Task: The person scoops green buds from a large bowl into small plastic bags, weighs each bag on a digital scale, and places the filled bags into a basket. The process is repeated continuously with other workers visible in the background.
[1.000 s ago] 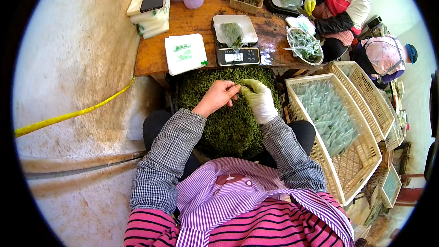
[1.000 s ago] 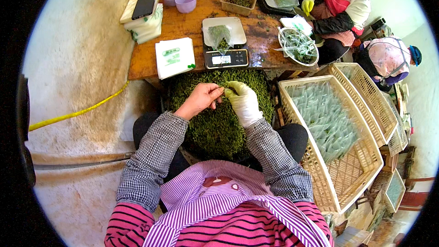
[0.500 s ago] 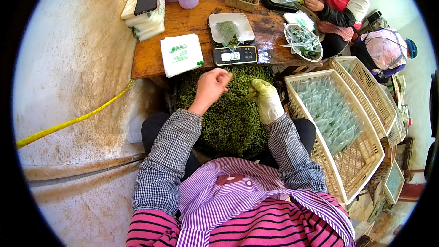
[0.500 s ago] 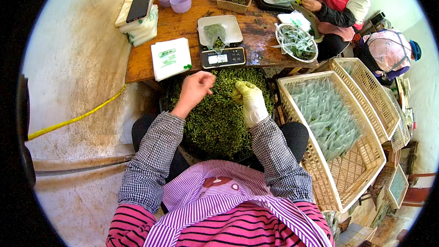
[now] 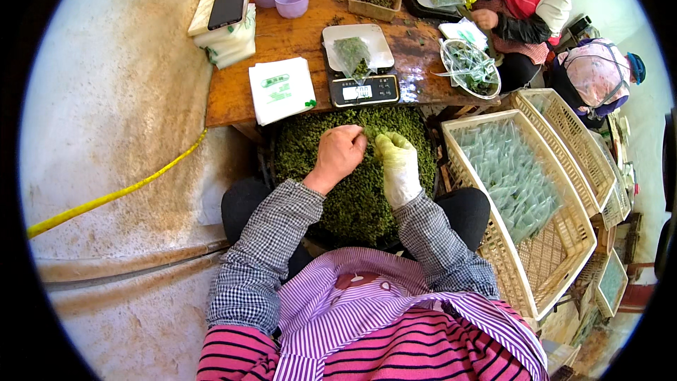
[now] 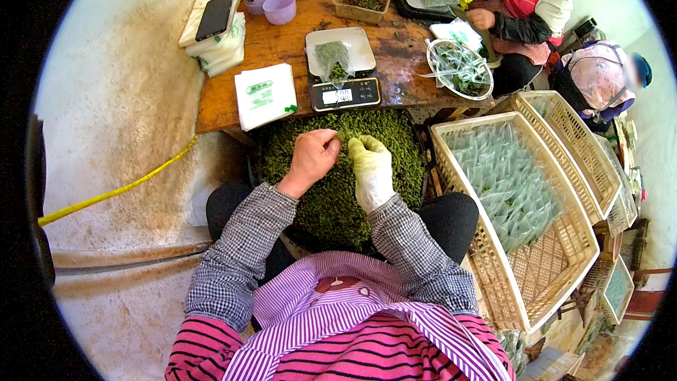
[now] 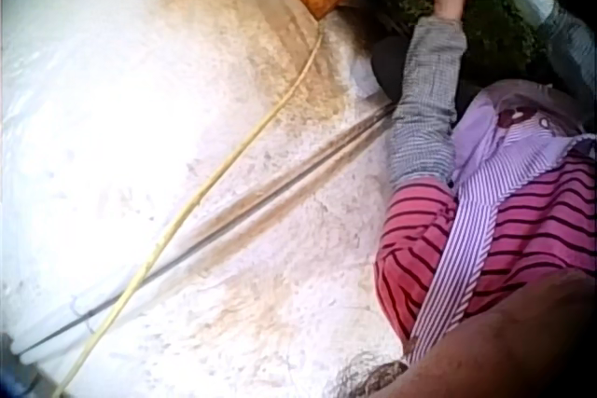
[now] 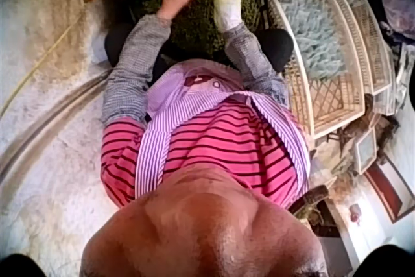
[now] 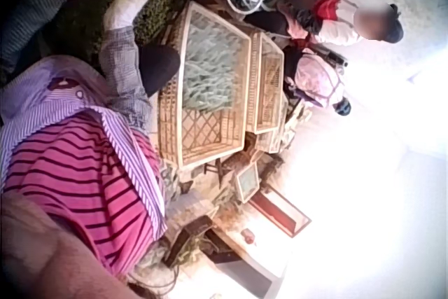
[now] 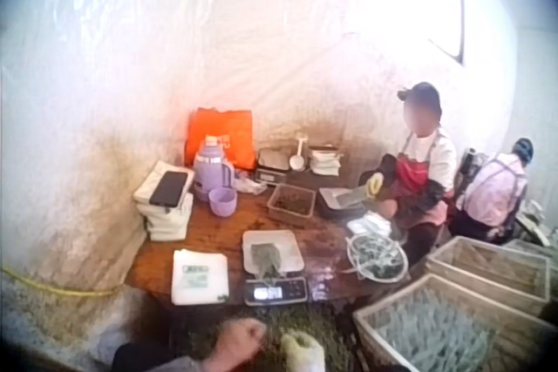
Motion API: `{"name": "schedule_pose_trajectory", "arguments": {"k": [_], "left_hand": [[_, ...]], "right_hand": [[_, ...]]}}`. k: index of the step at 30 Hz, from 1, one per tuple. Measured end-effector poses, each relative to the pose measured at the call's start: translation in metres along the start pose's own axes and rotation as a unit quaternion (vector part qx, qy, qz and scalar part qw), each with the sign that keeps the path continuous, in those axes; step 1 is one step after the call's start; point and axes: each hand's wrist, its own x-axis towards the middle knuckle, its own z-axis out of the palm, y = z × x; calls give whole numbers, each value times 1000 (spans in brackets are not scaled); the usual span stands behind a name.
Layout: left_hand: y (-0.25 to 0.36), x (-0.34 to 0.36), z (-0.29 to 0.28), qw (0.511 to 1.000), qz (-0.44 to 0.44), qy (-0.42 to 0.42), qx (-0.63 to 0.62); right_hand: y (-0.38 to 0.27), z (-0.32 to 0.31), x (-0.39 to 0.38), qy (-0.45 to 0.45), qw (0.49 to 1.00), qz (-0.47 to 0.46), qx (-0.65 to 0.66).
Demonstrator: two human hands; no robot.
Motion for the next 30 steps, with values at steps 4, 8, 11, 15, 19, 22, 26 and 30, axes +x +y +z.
{"name": "schedule_pose_trajectory", "arguments": {"k": [4,8,11,15,19,22,26,30], "left_hand": [[-21,14,-17,965,-190,-37,-180],[-18,3,1,984,-115,-120,64],[-4,31,-10,964,-213,-75,-138],[-9,64,3,947,-250,38,-196],[-24,84,26,960,-202,165,-101],[-36,85,35,966,-162,200,-14],[-29,84,26,979,-146,142,-26],[-44,85,16,955,-231,59,-177]], "right_hand": [[-22,6,-21,11,999,-44,-9],[-12,-10,11,68,995,-73,-29],[-14,-12,37,96,975,-168,-112],[-16,18,74,105,849,-409,-319],[-21,40,101,130,687,-517,-493],[-18,47,134,114,632,-538,-546],[-17,51,161,120,573,-485,-649],[-32,64,129,31,680,-382,-626]]}}
